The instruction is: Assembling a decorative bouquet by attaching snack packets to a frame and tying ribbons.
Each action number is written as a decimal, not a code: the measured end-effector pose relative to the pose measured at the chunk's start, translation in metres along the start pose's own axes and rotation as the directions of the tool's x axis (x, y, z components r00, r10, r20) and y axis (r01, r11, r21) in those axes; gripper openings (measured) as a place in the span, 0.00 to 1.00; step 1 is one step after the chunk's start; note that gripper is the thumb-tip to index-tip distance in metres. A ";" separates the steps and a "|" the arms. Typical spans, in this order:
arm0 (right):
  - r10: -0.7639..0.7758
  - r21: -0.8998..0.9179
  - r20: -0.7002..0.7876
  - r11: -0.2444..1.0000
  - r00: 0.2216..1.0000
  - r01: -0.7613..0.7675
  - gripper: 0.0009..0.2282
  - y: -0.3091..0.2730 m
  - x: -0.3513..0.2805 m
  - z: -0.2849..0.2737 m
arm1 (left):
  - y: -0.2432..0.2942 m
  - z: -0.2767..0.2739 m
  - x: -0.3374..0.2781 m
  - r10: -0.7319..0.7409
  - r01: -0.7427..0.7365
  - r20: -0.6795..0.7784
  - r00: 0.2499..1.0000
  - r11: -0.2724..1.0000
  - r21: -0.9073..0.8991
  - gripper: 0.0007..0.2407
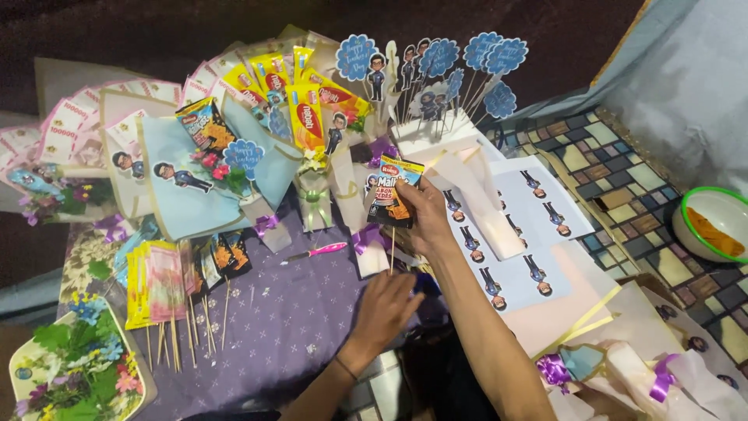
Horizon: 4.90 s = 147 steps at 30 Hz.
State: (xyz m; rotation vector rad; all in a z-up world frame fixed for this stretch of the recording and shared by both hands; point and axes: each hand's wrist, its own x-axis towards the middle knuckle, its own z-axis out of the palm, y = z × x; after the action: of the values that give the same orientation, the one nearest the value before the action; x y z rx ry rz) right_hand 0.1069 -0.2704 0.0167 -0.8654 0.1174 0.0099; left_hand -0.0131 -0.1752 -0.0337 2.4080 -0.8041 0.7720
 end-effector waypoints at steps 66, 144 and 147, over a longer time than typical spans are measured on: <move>-0.062 -0.397 0.269 0.902 0.961 0.169 0.10 -0.009 -0.058 0.070 | -0.072 -0.032 -0.127 -0.352 0.803 0.933 0.073 -0.534 -0.264 0.14; 0.129 -0.684 0.381 0.706 0.916 0.185 0.02 -0.002 -0.032 0.049 | -0.099 -0.018 -0.142 0.038 0.858 0.929 0.369 -0.399 -0.325 0.20; 0.141 -0.650 0.387 0.742 0.911 0.161 0.03 -0.001 -0.030 0.047 | -0.098 -0.021 -0.139 0.039 0.855 0.926 0.376 -0.400 -0.330 0.21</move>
State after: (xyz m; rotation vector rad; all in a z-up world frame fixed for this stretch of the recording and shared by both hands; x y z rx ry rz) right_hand 0.0817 -0.2341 0.0510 -1.5805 -0.3203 0.2421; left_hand -0.0494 -0.0406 -0.1330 0.9752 -0.0042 -1.0281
